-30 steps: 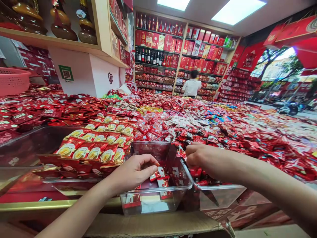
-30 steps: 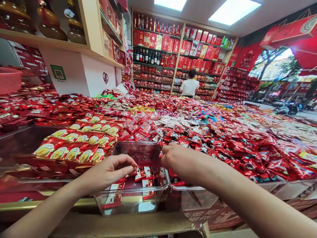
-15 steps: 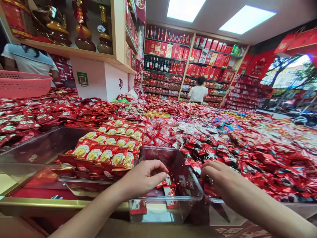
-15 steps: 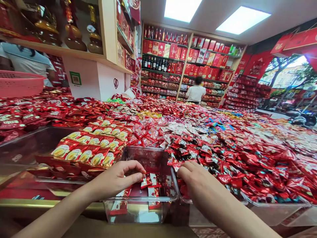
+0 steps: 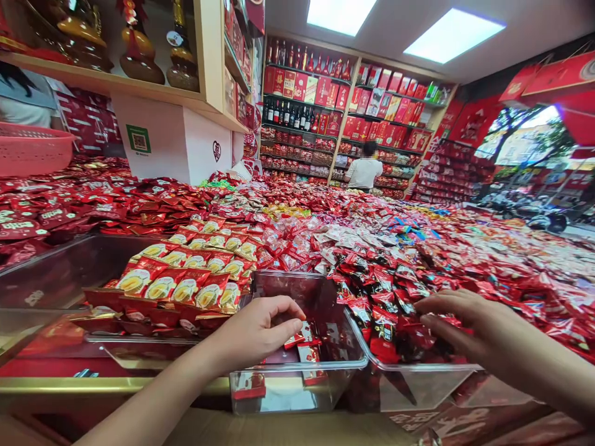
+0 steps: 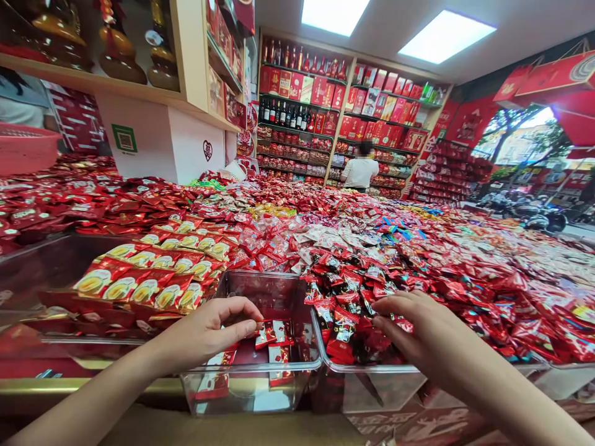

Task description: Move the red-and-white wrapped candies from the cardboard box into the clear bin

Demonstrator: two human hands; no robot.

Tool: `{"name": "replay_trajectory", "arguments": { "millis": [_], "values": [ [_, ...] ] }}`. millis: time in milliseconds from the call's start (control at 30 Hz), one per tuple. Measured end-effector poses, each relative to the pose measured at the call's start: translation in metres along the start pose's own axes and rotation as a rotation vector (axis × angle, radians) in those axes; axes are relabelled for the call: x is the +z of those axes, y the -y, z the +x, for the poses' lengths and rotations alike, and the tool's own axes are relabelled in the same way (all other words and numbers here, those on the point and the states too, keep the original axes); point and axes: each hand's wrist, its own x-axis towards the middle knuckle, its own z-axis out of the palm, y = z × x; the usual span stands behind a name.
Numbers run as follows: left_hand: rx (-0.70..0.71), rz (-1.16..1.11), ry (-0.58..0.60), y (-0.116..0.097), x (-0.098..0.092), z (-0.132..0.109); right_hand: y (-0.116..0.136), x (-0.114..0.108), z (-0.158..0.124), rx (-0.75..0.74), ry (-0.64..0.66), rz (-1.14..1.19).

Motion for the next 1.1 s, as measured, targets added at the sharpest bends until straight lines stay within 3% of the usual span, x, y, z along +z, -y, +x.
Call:
{"name": "replay_trajectory", "arguments": {
  "millis": [133, 433, 667, 767, 900, 1100],
  "values": [
    [0.008, 0.024, 0.02, -0.001, -0.001, 0.001, 0.018, 0.002, 0.009, -0.066, 0.12, 0.034],
    [0.028, 0.026, -0.003, 0.001, 0.0, 0.001, 0.051, 0.009, 0.038, -0.255, 0.346, -0.118],
    [0.044, 0.013, 0.014, 0.001, 0.0, 0.001, 0.056, 0.012, 0.045, -0.171, 0.461, -0.155],
    [0.052, 0.016, 0.011, 0.001, 0.0, 0.001, 0.053, 0.007, 0.046, -0.144, 0.434, -0.142],
    [0.05, 0.036, 0.009, 0.0, 0.0, 0.001, 0.047, -0.001, 0.042, -0.056, 0.229, 0.005],
    [0.045, 0.031, 0.028, 0.001, 0.0, 0.003, 0.037, 0.0, 0.026, 0.127, 0.126, 0.491]
  ]
}}
